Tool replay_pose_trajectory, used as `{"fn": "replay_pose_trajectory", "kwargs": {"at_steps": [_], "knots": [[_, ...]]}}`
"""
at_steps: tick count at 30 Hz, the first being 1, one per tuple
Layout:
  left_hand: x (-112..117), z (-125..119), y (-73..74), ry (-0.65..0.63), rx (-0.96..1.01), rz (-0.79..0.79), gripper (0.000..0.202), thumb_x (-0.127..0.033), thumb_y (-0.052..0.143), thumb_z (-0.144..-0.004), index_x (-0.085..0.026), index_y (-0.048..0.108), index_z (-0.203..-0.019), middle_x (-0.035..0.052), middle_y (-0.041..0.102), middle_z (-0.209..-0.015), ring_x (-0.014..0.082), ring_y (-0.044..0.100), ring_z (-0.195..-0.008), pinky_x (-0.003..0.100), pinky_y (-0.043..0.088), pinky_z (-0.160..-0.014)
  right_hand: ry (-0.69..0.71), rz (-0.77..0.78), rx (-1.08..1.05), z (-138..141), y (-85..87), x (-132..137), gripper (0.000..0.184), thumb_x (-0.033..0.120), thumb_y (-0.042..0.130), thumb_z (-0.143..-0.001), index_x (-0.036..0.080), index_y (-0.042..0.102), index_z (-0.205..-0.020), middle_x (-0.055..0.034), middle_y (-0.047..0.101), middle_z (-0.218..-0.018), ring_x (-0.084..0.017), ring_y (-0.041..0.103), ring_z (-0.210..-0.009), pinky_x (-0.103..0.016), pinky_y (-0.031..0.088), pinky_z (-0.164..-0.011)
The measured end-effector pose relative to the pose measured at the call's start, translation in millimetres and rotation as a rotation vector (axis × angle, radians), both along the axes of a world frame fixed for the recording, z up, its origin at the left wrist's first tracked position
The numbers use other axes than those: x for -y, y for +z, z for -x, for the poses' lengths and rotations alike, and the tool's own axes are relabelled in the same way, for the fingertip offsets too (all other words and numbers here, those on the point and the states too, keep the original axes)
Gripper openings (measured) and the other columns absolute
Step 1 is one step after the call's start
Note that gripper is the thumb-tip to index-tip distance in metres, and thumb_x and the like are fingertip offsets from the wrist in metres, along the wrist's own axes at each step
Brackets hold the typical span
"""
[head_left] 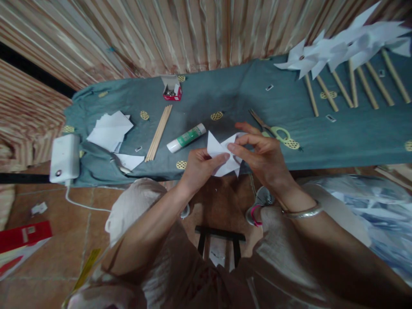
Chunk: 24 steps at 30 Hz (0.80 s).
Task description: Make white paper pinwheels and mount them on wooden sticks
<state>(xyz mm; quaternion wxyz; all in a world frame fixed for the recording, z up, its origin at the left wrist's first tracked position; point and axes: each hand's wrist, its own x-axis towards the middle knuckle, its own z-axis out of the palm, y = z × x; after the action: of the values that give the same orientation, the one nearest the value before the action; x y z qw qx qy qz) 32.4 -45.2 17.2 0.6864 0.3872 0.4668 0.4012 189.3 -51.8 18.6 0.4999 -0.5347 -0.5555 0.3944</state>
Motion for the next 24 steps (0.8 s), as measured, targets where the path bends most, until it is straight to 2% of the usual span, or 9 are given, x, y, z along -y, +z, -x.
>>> {"fn": "replay_pose_trajectory", "kwargs": {"at_steps": [5,9,13,16,18,20,22,24], "knots": [[0.2,-0.3,0.3,0.004,0.022,0.012,0.028,-0.033,0.086,-0.055,-0.014,0.074,-0.072,0.0014,0.072,-0.068,0.0116,0.061,-0.057,0.024,0.048,-0.059,0.007,0.005,-0.012,1.9,0.3,0.8,0.011,0.031,0.073,-0.076,0.027,0.069,-0.066,-0.0018,0.066,-0.119,-0.028,0.044,-0.133,-0.051,0.022,-0.116],[-0.5,-0.3,2.7,0.025,0.019,0.053,0.027,-0.031,0.086,-0.055,-0.014,0.074,-0.072,0.0016,0.072,-0.068,0.0115,0.061,-0.058,0.024,0.047,-0.059,0.001,0.010,-0.055,0.2,4.1,0.1,0.011,0.034,0.073,-0.076,0.027,0.069,-0.069,-0.0025,0.067,-0.116,-0.027,0.046,-0.132,-0.049,0.027,-0.114],[-2.6,-0.6,9.2,0.057,0.083,0.121,0.027,-0.029,0.087,-0.052,-0.014,0.073,-0.069,0.0023,0.073,-0.069,0.0128,0.063,-0.060,0.026,0.050,-0.063,-0.157,0.034,-0.182,-9.9,8.2,-4.8,0.011,0.039,0.071,-0.078,0.028,0.069,-0.078,-0.0034,0.067,-0.115,-0.026,0.050,-0.127,-0.046,0.035,-0.109],[-3.8,-0.9,14.8,0.070,0.141,0.160,0.029,-0.029,0.088,-0.049,-0.013,0.073,-0.068,0.0034,0.073,-0.067,0.0145,0.064,-0.062,0.027,0.051,-0.067,-0.224,0.145,-0.365,-15.8,7.7,-8.3,0.021,0.041,0.073,-0.075,0.028,0.068,-0.090,-0.0031,0.068,-0.113,-0.023,0.058,-0.116,-0.041,0.042,-0.101],[-4.1,-1.2,17.5,0.068,0.164,0.164,0.029,-0.030,0.087,-0.049,-0.012,0.073,-0.068,0.0039,0.073,-0.065,0.0150,0.065,-0.062,0.027,0.051,-0.068,-0.158,0.254,-0.450,-15.3,6.6,-8.5,0.031,0.044,0.075,-0.072,0.026,0.067,-0.096,-0.0031,0.070,-0.107,-0.022,0.062,-0.108,-0.037,0.047,-0.094],[-4.2,-1.6,19.1,0.062,0.173,0.155,0.029,-0.031,0.087,-0.050,-0.012,0.074,-0.069,0.0042,0.073,-0.065,0.0147,0.064,-0.061,0.027,0.050,-0.068,-0.033,0.345,-0.498,-11.3,5.8,-6.9,0.038,0.048,0.075,-0.070,0.024,0.066,-0.097,-0.0033,0.071,-0.097,-0.021,0.066,-0.098,-0.035,0.050,-0.086],[-4.2,-1.9,19.6,0.058,0.171,0.132,0.030,-0.031,0.087,-0.051,-0.011,0.074,-0.070,0.0046,0.073,-0.066,0.0139,0.064,-0.061,0.026,0.050,-0.068,0.104,0.379,-0.532,-5.6,5.5,-4.6,0.040,0.048,0.076,-0.068,0.022,0.066,-0.097,-0.0031,0.072,-0.089,-0.020,0.067,-0.089,-0.033,0.051,-0.080],[-4.4,-2.3,19.3,0.056,0.148,0.106,0.032,-0.032,0.087,-0.051,-0.011,0.075,-0.071,0.0043,0.072,-0.066,0.0126,0.062,-0.058,0.024,0.048,-0.064,0.176,0.373,-0.574,-0.6,5.1,-3.0,0.041,0.043,0.079,-0.066,0.022,0.065,-0.097,-0.0022,0.073,-0.086,-0.018,0.067,-0.082,-0.032,0.052,-0.077]]}}
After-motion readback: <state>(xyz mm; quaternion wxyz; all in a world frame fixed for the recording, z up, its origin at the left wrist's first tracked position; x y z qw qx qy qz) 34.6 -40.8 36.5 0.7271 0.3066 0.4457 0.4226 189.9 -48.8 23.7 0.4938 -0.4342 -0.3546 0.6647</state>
